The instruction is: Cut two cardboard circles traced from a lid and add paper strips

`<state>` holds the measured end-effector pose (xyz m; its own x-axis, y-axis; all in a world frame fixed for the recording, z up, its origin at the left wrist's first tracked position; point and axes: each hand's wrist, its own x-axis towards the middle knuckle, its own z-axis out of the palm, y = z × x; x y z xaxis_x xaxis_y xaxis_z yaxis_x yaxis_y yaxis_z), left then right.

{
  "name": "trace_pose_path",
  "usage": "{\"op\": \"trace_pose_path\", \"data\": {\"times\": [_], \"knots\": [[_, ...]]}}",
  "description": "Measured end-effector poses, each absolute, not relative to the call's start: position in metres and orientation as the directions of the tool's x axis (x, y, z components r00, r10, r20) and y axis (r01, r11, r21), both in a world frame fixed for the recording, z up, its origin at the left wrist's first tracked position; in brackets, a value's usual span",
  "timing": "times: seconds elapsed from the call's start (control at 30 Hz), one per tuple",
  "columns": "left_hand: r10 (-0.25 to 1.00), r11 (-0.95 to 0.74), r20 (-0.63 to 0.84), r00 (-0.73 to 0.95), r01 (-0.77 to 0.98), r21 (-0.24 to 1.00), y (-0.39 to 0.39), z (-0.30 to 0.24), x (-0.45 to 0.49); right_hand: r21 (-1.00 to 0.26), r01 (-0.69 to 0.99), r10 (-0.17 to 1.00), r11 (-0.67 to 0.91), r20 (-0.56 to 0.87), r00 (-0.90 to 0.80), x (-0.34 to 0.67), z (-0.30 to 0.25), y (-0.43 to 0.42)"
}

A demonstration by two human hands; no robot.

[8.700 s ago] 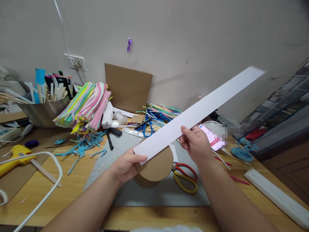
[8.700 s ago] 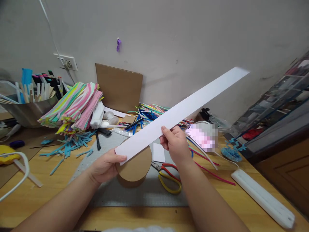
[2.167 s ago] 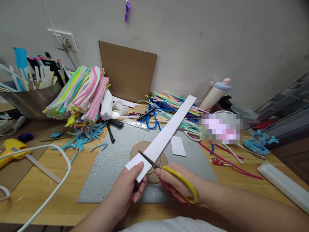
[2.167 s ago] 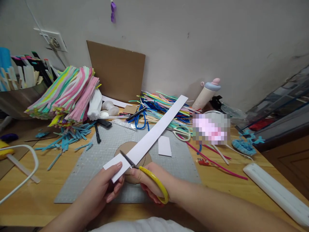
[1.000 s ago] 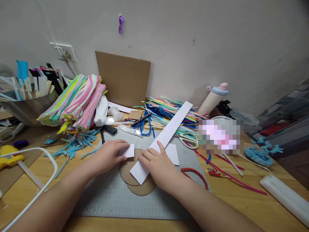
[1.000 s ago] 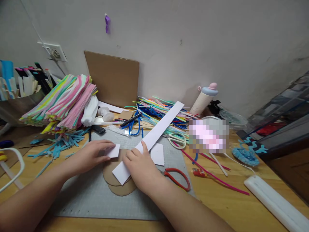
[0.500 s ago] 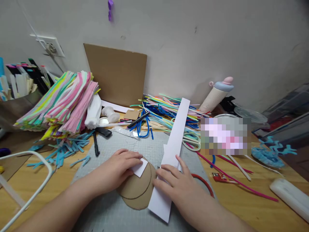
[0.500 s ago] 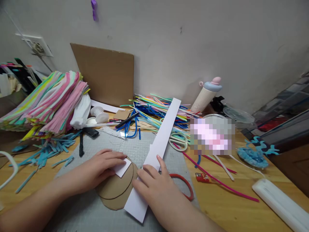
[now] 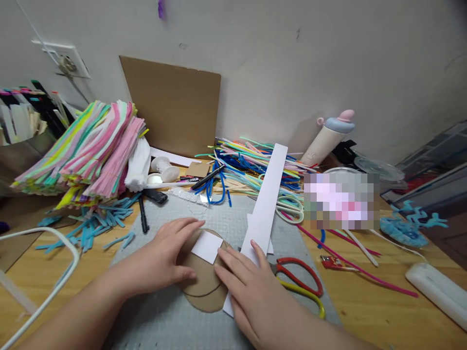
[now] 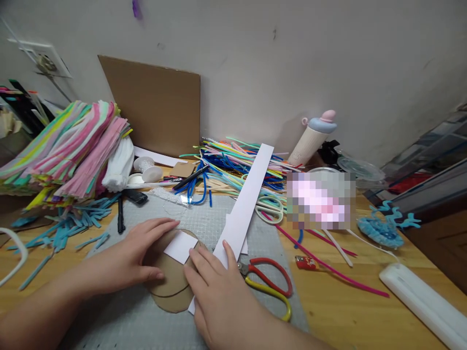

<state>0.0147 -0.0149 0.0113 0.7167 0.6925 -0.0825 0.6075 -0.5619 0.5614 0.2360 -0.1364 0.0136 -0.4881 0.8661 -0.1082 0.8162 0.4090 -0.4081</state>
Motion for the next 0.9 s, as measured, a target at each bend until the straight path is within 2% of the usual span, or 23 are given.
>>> {"op": "trace_pose_path", "data": {"times": [0.13,0.23,0.3,0.4,0.5,0.6,0.73,0.8,0.83,0.9], "knots": [[0.724,-0.557,-0.084,0.685,0.652,0.515,-0.023,0.004,0.014,-0.374,0.836,0.881,0.402,-0.092,-0.464,0.23,0.005,-0.135],[0.75,-0.51,-0.067,0.658,0.639,0.575,-0.026,0.001,0.016,-0.373,0.829,0.874,0.417,-0.084,-0.478,0.228,0.003,-0.136],[0.808,-0.38,-0.081,0.584,0.621,0.685,-0.025,0.001,0.02,-0.377,0.827,0.873,0.417,-0.088,-0.48,0.229,0.004,-0.137],[0.888,-0.084,-0.174,0.426,0.523,0.848,-0.023,0.006,0.026,-0.391,0.818,0.868,0.421,-0.089,-0.489,0.23,0.007,-0.139],[0.9,0.176,-0.295,0.321,0.352,0.919,-0.024,0.012,0.032,-0.411,0.799,0.861,0.439,-0.061,-0.505,0.234,0.007,-0.14],[0.831,0.344,-0.408,0.378,0.228,0.911,-0.028,0.013,0.035,-0.44,0.77,0.851,0.462,-0.024,-0.525,0.238,0.005,-0.141],[0.781,0.299,-0.401,0.478,0.278,0.913,-0.033,0.009,0.038,-0.509,0.714,0.836,0.48,0.02,-0.548,0.241,0.003,-0.143],[0.8,0.271,-0.346,0.491,0.219,0.937,-0.037,0.013,0.041,-0.591,0.681,0.883,0.432,0.122,-0.454,0.24,0.001,-0.144],[0.804,0.273,-0.322,0.5,0.171,0.947,-0.04,0.016,0.043,-0.663,0.645,0.918,0.38,0.185,-0.35,0.24,0.0,-0.145],[0.811,0.284,-0.287,0.509,0.086,0.955,-0.05,0.024,0.05,-0.861,0.453,0.973,0.23,0.205,-0.106,0.237,-0.001,-0.144]]}}
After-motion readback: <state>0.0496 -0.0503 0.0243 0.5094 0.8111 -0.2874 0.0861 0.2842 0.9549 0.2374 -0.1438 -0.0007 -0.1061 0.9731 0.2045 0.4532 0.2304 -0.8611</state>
